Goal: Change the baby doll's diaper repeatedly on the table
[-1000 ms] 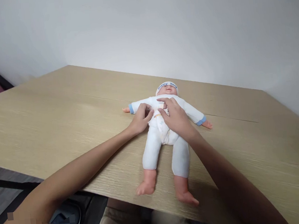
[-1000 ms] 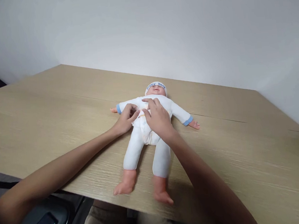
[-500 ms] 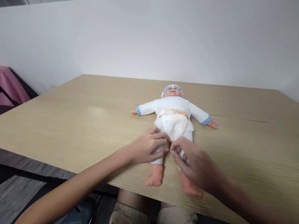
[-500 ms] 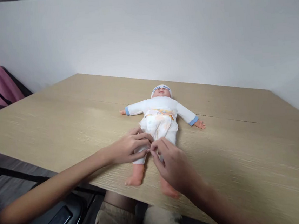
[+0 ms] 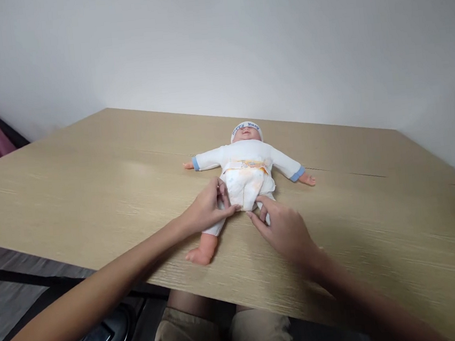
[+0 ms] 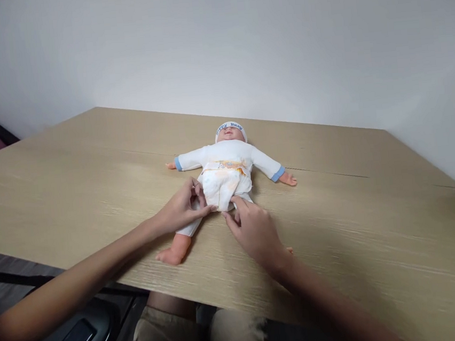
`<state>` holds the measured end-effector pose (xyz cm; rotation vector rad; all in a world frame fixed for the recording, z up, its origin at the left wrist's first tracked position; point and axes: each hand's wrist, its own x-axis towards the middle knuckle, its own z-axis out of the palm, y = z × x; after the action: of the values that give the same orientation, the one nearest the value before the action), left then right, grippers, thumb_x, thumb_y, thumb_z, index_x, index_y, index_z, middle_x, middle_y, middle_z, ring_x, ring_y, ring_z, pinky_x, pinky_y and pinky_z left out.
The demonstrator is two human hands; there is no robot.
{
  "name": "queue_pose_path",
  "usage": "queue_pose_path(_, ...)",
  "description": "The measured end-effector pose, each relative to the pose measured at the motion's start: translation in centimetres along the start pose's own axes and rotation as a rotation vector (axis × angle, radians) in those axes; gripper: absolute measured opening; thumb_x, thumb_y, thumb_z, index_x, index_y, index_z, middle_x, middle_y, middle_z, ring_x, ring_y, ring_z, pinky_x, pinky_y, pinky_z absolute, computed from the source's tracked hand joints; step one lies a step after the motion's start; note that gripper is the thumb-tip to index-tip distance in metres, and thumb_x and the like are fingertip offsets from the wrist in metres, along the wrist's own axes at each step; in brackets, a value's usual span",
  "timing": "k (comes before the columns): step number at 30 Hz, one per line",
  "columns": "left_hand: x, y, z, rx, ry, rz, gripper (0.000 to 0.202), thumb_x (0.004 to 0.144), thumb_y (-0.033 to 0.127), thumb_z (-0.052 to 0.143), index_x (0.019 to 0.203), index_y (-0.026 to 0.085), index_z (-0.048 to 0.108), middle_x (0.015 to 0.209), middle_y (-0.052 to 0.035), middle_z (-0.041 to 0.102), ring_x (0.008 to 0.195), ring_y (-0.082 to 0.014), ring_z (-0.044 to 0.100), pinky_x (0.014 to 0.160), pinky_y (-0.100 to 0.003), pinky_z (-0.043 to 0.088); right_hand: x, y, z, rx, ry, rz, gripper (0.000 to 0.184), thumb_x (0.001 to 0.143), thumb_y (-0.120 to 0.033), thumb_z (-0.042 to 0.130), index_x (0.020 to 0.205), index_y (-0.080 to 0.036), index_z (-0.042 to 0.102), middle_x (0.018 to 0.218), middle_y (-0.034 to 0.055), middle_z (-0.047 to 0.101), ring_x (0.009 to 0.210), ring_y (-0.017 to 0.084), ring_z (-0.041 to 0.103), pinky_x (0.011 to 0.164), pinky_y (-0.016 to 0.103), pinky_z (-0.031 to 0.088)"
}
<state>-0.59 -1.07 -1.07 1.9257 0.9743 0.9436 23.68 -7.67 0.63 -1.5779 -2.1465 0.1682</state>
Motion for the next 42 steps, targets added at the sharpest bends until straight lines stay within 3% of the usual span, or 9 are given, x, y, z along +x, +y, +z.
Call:
queue_pose_path(5, 0.1, 0.1, -0.2, 0.057, -0.012, -0.069, 0.049, 0.089, 0.054, 0.088, 0.1, 0.025, 0.05, 0.074, 0.0048, 0.059, 0.068, -0.0179, 0.054, 0.066, -0.033, 0.041, 0.0, 0.5, 0.2, 0.056, 0.027, -0.034, 0.015, 0.108, -0.032, 0.062, 0.095, -0.025, 0.066, 0.082, 0.0002, 0.073, 0.073, 0.021, 0.066, 0.066, 0.033, 0.034)
queue_pose_path(13, 1.0, 0.2, -0.5, 0.233, -0.067, 0.086, 0.042, 0.098, 0.044, 0.078, 0.073, 0.023, 0.052, 0.071, 0.0007, 0.053, 0.077, -0.0203, 0.053, 0.072, -0.034, 0.039, -0.2, 0.6, 0.4, 0.066, 0.057, -0.044, 0.015, 0.109, -0.035, 0.06, 0.103, -0.026, 0.071, 0.105, 0.005, 0.073, 0.084, 0.023, 0.072, 0.069, 0.033, 0.045)
queue_pose_path(19, 1.1, -0.3, -0.9, 0.165, -0.08, 0.181, 0.023, 0.099, 0.043, 0.077, 0.093, 0.022, 0.069, 0.114, -0.0082, 0.067, 0.101, -0.0246, 0.064, 0.086, -0.037, 0.052, -0.7, 0.6, 0.3, 0.114, 0.056, -0.059, 0.015, 0.106, -0.029, 0.06, 0.116, -0.028, 0.072, 0.125, 0.0092, 0.075, 0.103, 0.028, 0.076, 0.081, 0.038, 0.056)
queue_pose_path(22, 0.9, 0.0, -1.0, 0.143, -0.072, 0.194, 0.017, 0.1, 0.039, 0.076, 0.099, 0.023, 0.073, 0.124, -0.0107, 0.07, 0.116, -0.0286, 0.067, 0.098, -0.041, 0.055, -0.9, 0.6, 0.0, 0.115, 0.04, -0.063, 0.023, 0.102, -0.023, 0.058, 0.121, -0.027, 0.07, 0.133, 0.0097, 0.076, 0.094, 0.027, 0.075, 0.076, 0.038, 0.054)
queue_pose_path(26, 1.0, 0.3, -1.1, 0.137, -0.098, 0.207, 0.014, 0.101, 0.036, 0.074, 0.098, 0.023, 0.073, 0.112, -0.0085, 0.074, 0.109, -0.0279, 0.067, 0.099, -0.042, 0.054, -0.7, 0.5, -0.4, 0.107, 0.012, -0.041, 0.027, 0.097, -0.023, 0.057, 0.122, -0.025, 0.067, 0.101, 0.0069, 0.078, 0.069, 0.023, 0.066, 0.065, 0.037, 0.047)
queue_pose_path(31, 1.1, -0.1, -1.0, 0.161, -0.094, 0.168, 0.014, 0.099, 0.036, 0.074, 0.096, 0.023, 0.07, 0.094, -0.0043, 0.071, 0.095, -0.025, 0.062, 0.086, -0.038, 0.049, -0.6, 0.5, -0.2, 0.18, 0.007, 0.078, 0.024, 0.095, -0.036, 0.064, 0.117, -0.027, 0.062, 0.07, -0.0039, 0.061, 0.059, 0.021, 0.061, 0.059, 0.034, 0.042)
queue_pose_path(34, 0.9, -0.4, -1.0, 0.121, -0.077, 0.125, 0.021, 0.098, 0.042, 0.076, 0.097, 0.023, 0.068, 0.094, -0.0041, 0.068, 0.091, -0.0235, 0.059, 0.079, -0.036, 0.046, -0.4, 0.5, -0.2, 0.302, 0.038, 0.191, 0.033, 0.096, -0.046, 0.069, 0.121, -0.029, 0.056, 0.073, -0.0059, 0.064, 0.055, 0.02, 0.06, 0.059, 0.033, 0.045)
queue_pose_path(38, 0.6, -0.4, -1.4, 0.003, -0.068, 0.013, 0.031, 0.099, 0.049, 0.079, 0.104, 0.024, 0.06, 0.09, -0.0002, 0.059, 0.079, -0.0184, 0.05, 0.07, -0.033, 0.04, 0.1, 0.9, -1.2, 0.445, 0.07, 0.296, 0.04, 0.096, -0.053, 0.074, 0.119, -0.029, 0.052, 0.1, 0.001, 0.081, 0.057, 0.017, 0.062, 0.059, 0.034, 0.048)
queue_pose_path(42, 0.1, -0.2, -1.6, -0.086, -0.02, -0.04, 0.043, 0.095, 0.049, 0.085, 0.102, 0.026, 0.05, 0.093, 0.0018, 0.049, 0.079, -0.0162, 0.046, 0.07, -0.032, 0.041, 0.3, 1.3, -2.4, 0.404, 0.017, 0.334, 0.034, 0.096, -0.057, 0.076, 0.104, -0.029, 0.059, 0.09, -0.0003, 0.082, 0.058, 0.019, 0.062, 0.061, 0.035, 0.047)
